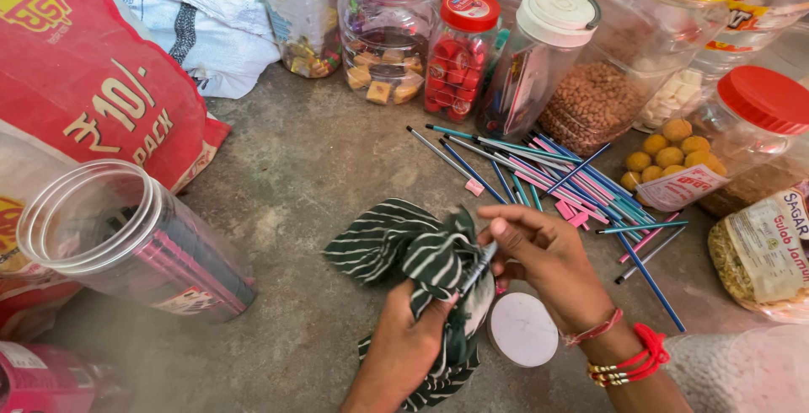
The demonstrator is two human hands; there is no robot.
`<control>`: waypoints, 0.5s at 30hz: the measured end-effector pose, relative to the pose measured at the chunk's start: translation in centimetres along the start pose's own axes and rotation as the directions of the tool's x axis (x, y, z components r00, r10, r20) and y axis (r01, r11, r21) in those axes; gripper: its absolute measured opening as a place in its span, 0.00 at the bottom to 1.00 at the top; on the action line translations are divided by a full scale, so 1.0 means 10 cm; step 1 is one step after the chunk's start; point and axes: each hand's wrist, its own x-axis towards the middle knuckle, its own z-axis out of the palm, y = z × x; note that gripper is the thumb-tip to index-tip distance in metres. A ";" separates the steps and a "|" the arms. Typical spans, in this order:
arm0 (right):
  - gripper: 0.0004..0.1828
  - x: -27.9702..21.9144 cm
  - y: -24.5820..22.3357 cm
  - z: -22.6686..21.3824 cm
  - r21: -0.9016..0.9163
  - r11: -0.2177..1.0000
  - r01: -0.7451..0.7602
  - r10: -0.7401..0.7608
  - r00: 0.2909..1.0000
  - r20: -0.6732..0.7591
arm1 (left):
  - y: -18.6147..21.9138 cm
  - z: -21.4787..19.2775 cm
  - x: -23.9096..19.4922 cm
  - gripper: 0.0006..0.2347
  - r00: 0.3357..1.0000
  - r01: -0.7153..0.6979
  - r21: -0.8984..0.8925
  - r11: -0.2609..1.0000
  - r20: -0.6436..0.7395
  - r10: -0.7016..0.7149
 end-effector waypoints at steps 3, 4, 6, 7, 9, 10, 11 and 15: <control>0.13 0.04 0.08 -0.02 0.011 0.997 0.080 -0.080 0.997 0.003 | 0.07 0.04 -0.02 0.12 0.998 0.001 0.003 1.000 0.055 -0.001; 0.12 0.06 0.10 -0.05 -0.002 0.994 0.108 -0.108 0.994 -0.013 | 0.10 0.05 -0.02 0.11 0.998 0.020 -0.001 1.000 0.053 -0.020; 0.11 0.10 0.11 -0.14 0.017 0.986 0.163 -0.160 0.980 -0.114 | 0.16 0.03 0.00 0.11 0.994 -0.092 0.039 0.995 0.067 0.090; 0.10 0.12 0.11 -0.20 0.023 0.981 0.192 -0.185 0.969 -0.164 | 0.17 0.01 -0.01 0.11 0.987 -0.149 0.058 0.987 0.076 0.144; 0.09 0.15 0.09 -0.33 0.094 0.967 0.235 -0.199 0.935 -0.293 | 0.19 -0.01 -0.02 0.11 0.991 -0.127 0.072 0.989 0.054 0.123; 0.08 0.15 0.08 -0.39 0.130 0.957 0.258 -0.199 0.914 -0.353 | 0.19 -0.04 -0.04 0.11 0.993 -0.115 0.081 0.990 0.040 0.112; 0.08 0.16 0.07 -0.44 0.172 0.941 0.291 -0.200 0.891 -0.408 | 0.18 -0.06 -0.03 0.12 0.996 -0.093 0.085 0.992 0.008 0.093; 0.09 0.12 -0.03 -0.65 0.285 0.841 0.460 -0.268 0.811 -0.520 | 0.14 -0.20 0.04 0.13 0.981 -0.041 0.030 0.999 -0.190 0.046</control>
